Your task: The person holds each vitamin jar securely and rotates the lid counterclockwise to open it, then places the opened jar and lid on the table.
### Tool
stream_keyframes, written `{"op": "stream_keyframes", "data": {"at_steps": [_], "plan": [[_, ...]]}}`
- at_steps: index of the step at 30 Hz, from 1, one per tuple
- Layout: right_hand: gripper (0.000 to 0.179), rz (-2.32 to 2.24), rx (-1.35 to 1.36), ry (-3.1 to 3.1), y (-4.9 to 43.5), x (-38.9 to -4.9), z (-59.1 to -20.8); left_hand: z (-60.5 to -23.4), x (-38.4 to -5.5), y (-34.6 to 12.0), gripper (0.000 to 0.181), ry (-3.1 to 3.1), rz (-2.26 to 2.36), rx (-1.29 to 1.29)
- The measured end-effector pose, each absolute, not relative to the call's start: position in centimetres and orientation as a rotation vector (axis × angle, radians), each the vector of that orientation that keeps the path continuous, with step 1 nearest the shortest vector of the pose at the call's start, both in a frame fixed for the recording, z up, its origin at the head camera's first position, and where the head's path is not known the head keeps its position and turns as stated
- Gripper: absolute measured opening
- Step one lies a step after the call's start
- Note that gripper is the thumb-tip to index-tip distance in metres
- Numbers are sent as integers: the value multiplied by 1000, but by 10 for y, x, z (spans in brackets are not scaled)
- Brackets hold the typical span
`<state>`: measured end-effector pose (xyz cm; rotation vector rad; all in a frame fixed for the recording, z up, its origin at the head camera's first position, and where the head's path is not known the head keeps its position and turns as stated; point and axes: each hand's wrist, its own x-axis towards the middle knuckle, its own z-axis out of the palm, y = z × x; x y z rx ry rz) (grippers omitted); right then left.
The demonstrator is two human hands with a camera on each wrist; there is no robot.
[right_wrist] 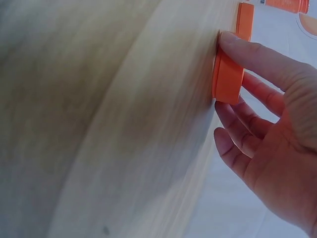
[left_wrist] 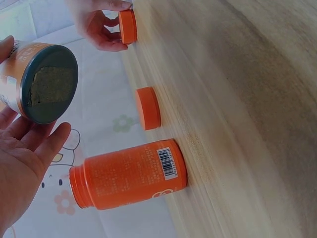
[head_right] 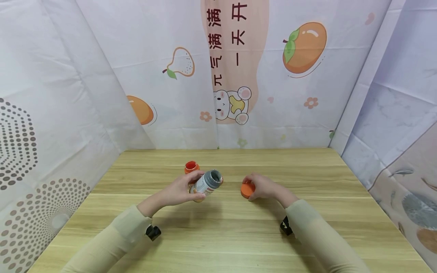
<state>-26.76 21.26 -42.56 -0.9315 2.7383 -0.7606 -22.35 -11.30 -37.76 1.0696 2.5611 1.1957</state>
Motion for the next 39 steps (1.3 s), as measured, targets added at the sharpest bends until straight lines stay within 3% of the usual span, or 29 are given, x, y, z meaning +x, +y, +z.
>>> {"op": "stream_keyframes", "data": {"at_steps": [9,39], "plan": [[67,-893,-868,2694,217,-264,-419,-380,-223,-110,62,2532,1230,1051],[50,-1028,-964,2791,240,-222,-393,-429,-246,-95,69,2330,1583,778]]}}
